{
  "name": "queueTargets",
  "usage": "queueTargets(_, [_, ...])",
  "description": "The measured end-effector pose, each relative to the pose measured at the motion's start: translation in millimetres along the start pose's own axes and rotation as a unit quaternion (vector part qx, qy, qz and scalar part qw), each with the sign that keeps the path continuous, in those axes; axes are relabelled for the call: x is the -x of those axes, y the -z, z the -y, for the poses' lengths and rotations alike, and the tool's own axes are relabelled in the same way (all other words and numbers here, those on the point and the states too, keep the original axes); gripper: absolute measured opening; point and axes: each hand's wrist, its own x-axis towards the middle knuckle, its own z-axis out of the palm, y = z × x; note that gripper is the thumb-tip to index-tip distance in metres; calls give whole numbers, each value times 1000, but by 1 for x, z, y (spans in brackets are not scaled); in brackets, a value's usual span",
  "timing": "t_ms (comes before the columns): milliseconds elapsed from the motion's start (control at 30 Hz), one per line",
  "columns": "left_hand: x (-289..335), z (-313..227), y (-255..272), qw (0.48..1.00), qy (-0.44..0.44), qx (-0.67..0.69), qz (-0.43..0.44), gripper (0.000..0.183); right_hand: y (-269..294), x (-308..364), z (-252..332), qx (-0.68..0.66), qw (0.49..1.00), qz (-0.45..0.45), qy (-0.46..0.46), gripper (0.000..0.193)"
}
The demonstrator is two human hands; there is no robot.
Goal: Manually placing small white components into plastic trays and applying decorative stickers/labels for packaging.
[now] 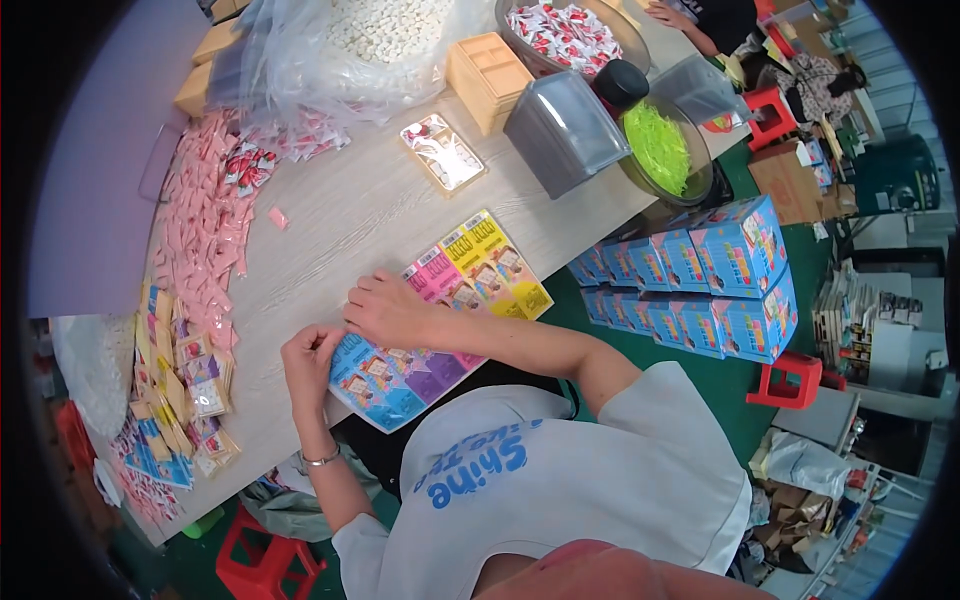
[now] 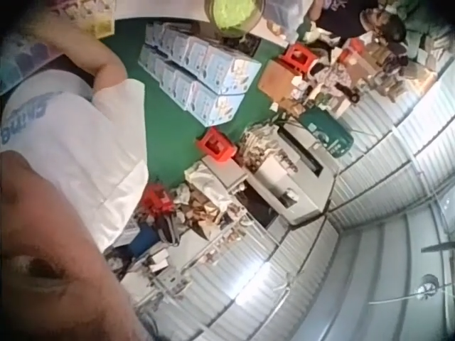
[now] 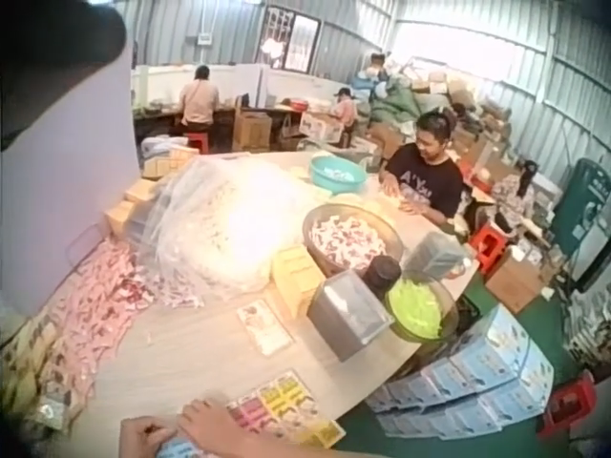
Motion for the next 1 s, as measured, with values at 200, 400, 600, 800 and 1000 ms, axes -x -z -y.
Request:
queueTargets(200, [38,33,35,989,132,50,-51,13,-21,-6,1,-49,999,2,15,16])
queueTargets(400, [30,27,24,984,119,28,-126,15,-6,-1,-4,-24,999,21,-35,10])
queueTargets(600, [46,48,19,957,126,228,-131,15,58,-13,-70,154,962,-101,-200,48])
queueTargets(800, [42,41,20,947,189,204,-164,16,55,-13,-129,299,895,12,-330,68])
queueTargets(1000, [37,40,21,939,213,227,-144,17,20,-60,-47,218,933,74,-275,76])
